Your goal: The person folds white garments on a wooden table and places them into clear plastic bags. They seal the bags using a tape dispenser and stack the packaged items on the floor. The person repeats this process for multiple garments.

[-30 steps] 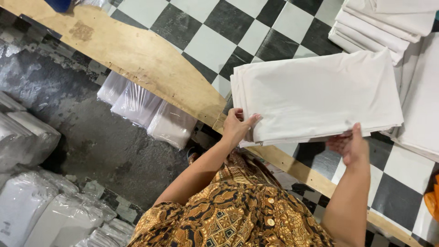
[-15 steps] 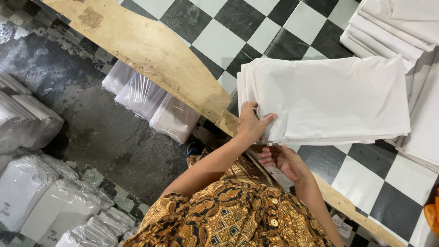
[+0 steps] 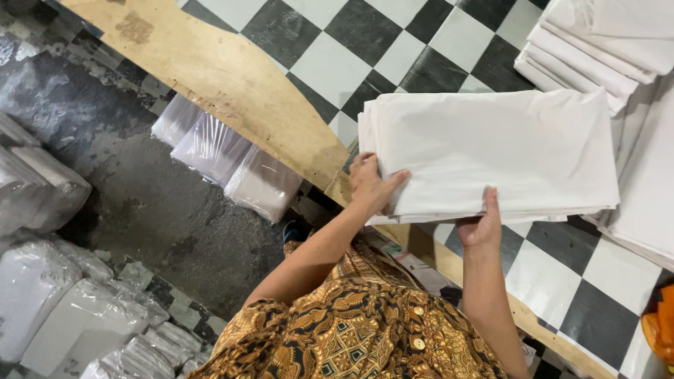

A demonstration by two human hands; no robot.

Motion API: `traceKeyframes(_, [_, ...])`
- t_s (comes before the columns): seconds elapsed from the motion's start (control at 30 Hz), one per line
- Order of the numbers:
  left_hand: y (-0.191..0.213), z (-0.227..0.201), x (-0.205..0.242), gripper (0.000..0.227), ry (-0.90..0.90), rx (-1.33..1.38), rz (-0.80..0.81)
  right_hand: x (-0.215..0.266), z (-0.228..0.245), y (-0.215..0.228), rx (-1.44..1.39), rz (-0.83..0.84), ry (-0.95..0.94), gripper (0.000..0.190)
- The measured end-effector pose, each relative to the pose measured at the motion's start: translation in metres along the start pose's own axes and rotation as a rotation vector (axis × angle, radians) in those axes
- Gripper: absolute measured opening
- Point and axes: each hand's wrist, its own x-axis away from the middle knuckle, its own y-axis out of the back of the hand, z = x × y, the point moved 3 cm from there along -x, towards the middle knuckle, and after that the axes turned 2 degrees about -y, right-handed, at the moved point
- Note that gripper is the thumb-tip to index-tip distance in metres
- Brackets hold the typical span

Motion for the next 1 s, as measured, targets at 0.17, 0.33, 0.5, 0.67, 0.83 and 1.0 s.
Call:
traceKeyframes(0.17, [-0.005,0.033,0.006,0.108,0.346,0.557,0.143,0.01,-0.005,0.033,0.212,-0.113,-0.033,0.057])
traceKeyframes(0.33, [-0.001,0.013,-0.006,0.102,0.367,0.812,0.359,0.05,-0.035,0.028,0.285,0.096,-0.434,0.074])
traceKeyframes(0.5, [0.009,-0.033,-0.005,0.069,0.087,1.042,0.355,0.057,-0.047,-0.002,0.01,0.159,-0.602,0.111])
traceKeyframes(0.67, [0.012,-0.042,-0.005,0.063,0.16,1.096,0.392,0.011,0.032,0.011,0.04,-0.103,0.025,0.123])
traceKeyframes(0.83, [0.01,-0.034,-0.002,0.08,0.16,0.979,0.297,-0.03,0.072,0.036,0.064,-0.273,0.168,0.085])
traceKeyframes(1.0, [0.011,-0.017,0.019,0.097,0.085,0.772,0.257,-0.035,0.073,0.037,0.002,-0.011,0.22,0.069])
